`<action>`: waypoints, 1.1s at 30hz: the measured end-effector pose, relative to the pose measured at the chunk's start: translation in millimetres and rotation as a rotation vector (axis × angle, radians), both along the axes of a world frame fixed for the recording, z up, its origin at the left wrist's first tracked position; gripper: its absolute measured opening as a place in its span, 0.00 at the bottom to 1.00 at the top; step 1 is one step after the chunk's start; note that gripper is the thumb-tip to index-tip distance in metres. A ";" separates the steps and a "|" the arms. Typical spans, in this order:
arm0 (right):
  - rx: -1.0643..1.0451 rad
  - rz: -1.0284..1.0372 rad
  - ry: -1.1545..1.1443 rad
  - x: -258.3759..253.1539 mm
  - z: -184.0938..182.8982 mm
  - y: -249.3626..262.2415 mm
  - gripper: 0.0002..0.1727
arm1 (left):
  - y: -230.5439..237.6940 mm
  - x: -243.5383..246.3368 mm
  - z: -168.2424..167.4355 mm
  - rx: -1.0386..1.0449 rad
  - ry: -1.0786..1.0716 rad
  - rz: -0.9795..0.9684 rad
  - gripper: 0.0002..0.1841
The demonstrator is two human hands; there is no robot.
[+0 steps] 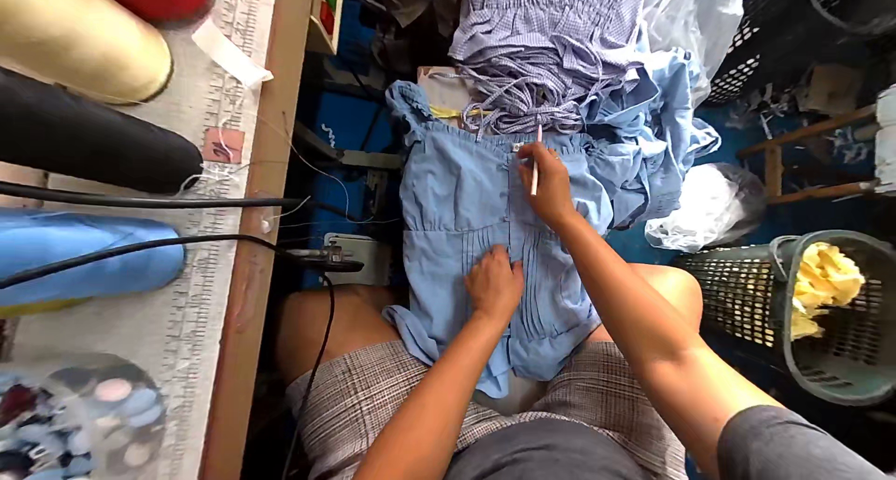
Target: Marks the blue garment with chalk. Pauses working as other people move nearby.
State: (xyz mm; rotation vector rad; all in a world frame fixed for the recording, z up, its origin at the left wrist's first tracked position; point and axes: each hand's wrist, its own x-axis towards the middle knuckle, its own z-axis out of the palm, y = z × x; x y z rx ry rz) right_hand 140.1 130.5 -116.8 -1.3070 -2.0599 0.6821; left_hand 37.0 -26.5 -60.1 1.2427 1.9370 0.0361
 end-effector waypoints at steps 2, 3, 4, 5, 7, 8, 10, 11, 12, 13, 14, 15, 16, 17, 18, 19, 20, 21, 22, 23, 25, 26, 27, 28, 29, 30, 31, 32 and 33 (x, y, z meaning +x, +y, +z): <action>-0.006 -0.033 -0.033 -5.4 -7.3 4.4 0.15 | 0.7 0.4 2.8 -0.031 0.006 0.010 0.19; 0.003 -0.038 -0.036 -7.0 -10.9 5.6 0.16 | 0.4 0.7 2.5 -0.033 0.006 0.020 0.19; 0.008 -0.037 -0.038 -8.1 -13.4 6.5 0.16 | -0.3 0.6 1.0 -0.022 -0.001 0.032 0.19; 0.008 -0.035 -0.035 -8.8 -14.9 7.3 0.17 | -1.1 0.4 -1.1 -0.010 -0.018 0.045 0.18; 0.013 -0.036 -0.022 -9.3 -16.1 8.3 0.18 | -2.7 0.3 -5.9 0.007 -0.054 0.071 0.18; 0.017 -0.034 -0.022 -9.3 -16.5 8.5 0.19 | -3.2 0.9 -8.4 0.017 -0.069 0.085 0.17; 0.019 -0.026 -0.043 -8.6 -16.9 10.2 0.19 | -2.3 1.8 -10.2 0.023 -0.098 0.113 0.16; 0.016 -0.021 -0.054 -8.2 -16.4 11.5 0.19 | -1.5 1.9 -9.4 0.026 -0.115 0.129 0.15; 0.012 -0.016 -0.062 -8.0 -15.9 12.9 0.19 | -0.6 1.6 -7.7 0.024 -0.134 0.145 0.15; 0.007 -0.011 -0.067 -7.6 -15.3 13.7 0.19 | 0.3 0.8 -5.1 0.017 -0.153 0.159 0.14; 0.001 -0.006 -0.070 -7.3 -14.8 14.2 0.19 | 1.0 -0.7 -2.5 0.006 -0.171 0.169 0.14; 0.000 -0.002 -0.071 -7.0 -14.6 14.5 0.19 | 1.7 -2.9 -1.0 -0.004 -0.191 0.179 0.14; 0.007 0.004 -0.068 -6.3 -14.9 14.7 0.19 | 2.7 -5.7 -0.7 -0.015 -0.209 0.188 0.13; 0.019 0.011 -0.061 -5.2 -15.8 14.9 0.19 | 3.4 -8.6 -2.0 -0.022 -0.227 0.202 0.13; 0.034 0.016 -0.049 -3.7 -17.3 14.7 0.19 | 3.2 -11.2 -4.7 -0.023 -0.243 0.215 0.13; 0.053 0.017 -0.035 -2.2 -19.2 14.0 0.19 | 2.7 -13.3 -7.9 -0.019 -0.252 0.225 0.12; 0.064 0.018 -0.026 -1.0 -20.2 12.9 0.19 | 2.2 -14.7 -10.8 -0.016 -0.258 0.231 0.12; 0.071 0.017 -0.019 -0.3 -20.4 12.0 0.18 | 2.1 -15.5 -12.9 -0.017 -0.263 0.236 0.12; 0.079 0.014 -0.015 0.0 -20.8 11.3 0.18 | 1.8 -15.7 -14.3 -0.018 -0.265 0.237 0.12; 0.089 0.010 -0.012 0.1 -21.6 10.8 0.17 | 1.4 -15.6 -15.5 -0.019 -0.263 0.238 0.12; 0.100 -0.003 -0.011 -0.7 -22.6 9.7 0.16 | 0.6 -15.5 -16.3 -0.014 -0.260 0.238 0.12; 0.102 -0.007 -0.012 -1.1 -22.1 9.3 0.16 | 0.7 -15.8 -16.6 -0.011 -0.264 0.240 0.12; 0.104 -0.011 -0.012 -1.3 -21.2 9.1 0.16 | 0.9 -16.3 -16.9 -0.009 -0.272 0.243 0.12; 0.102 -0.015 -0.014 -1.5 -20.5 8.8 0.17 | 1.0 -17.0 -17.0 -0.008 -0.283 0.248 0.12; 0.095 -0.022 -0.016 -1.6 -20.0 8.2 0.17 | 1.0 -17.7 -17.2 -0.009 -0.296 0.257 0.11; 0.080 -0.029 -0.016 -2.2 -19.0 7.3 0.18 | 1.1 -18.5 -17.5 -0.010 -0.308 0.268 0.11; 0.066 -0.035 -0.015 -2.6 -18.2 6.3 0.18 | 1.2 -19.1 -17.5 -0.014 -0.315 0.276 0.11; 0.064 -0.039 -0.014 -3.2 -18.3 5.6 0.18 | 1.2 -19.4 -17.4 -0.018 -0.315 0.283 0.11; 0.069 -0.043 -0.014 -3.5 -18.9 5.2 0.18 | 1.4 -19.4 -17.6 -0.021 -0.314 0.289 0.11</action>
